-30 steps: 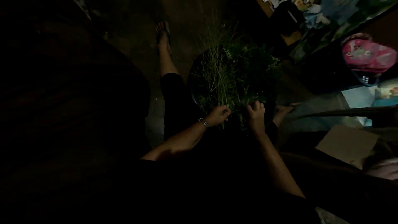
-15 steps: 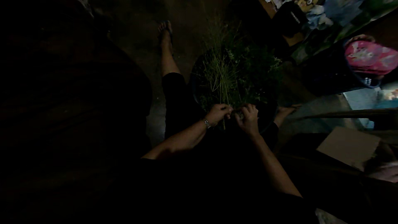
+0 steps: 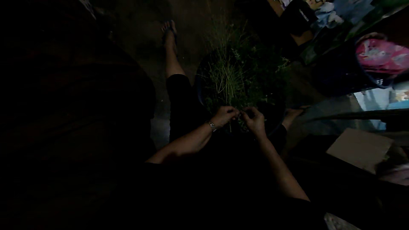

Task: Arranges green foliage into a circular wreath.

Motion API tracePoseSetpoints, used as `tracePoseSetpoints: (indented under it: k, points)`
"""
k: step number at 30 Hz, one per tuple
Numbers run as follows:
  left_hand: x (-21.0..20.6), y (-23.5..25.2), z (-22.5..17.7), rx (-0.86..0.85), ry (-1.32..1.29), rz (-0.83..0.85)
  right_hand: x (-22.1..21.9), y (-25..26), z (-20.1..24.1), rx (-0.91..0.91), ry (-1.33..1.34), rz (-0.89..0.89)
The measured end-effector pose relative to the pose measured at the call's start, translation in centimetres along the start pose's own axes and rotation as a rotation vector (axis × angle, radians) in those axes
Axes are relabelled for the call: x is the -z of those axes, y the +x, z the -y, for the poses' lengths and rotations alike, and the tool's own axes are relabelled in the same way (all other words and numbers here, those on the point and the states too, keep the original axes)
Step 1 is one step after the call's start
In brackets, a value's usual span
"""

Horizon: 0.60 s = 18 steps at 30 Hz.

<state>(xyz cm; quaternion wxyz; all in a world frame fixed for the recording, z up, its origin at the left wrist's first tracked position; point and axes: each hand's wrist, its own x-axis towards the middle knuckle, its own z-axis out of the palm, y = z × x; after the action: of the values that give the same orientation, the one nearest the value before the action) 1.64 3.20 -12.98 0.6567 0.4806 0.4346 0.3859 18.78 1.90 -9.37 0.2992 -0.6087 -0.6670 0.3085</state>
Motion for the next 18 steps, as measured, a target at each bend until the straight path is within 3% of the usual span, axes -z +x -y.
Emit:
tracePoseSetpoints:
  k: [18]
  points:
    - [-0.4, -0.6, -1.2, 0.003, 0.083, 0.084, 2.9, -0.3, 1.7, -0.033, -0.084, 0.094]
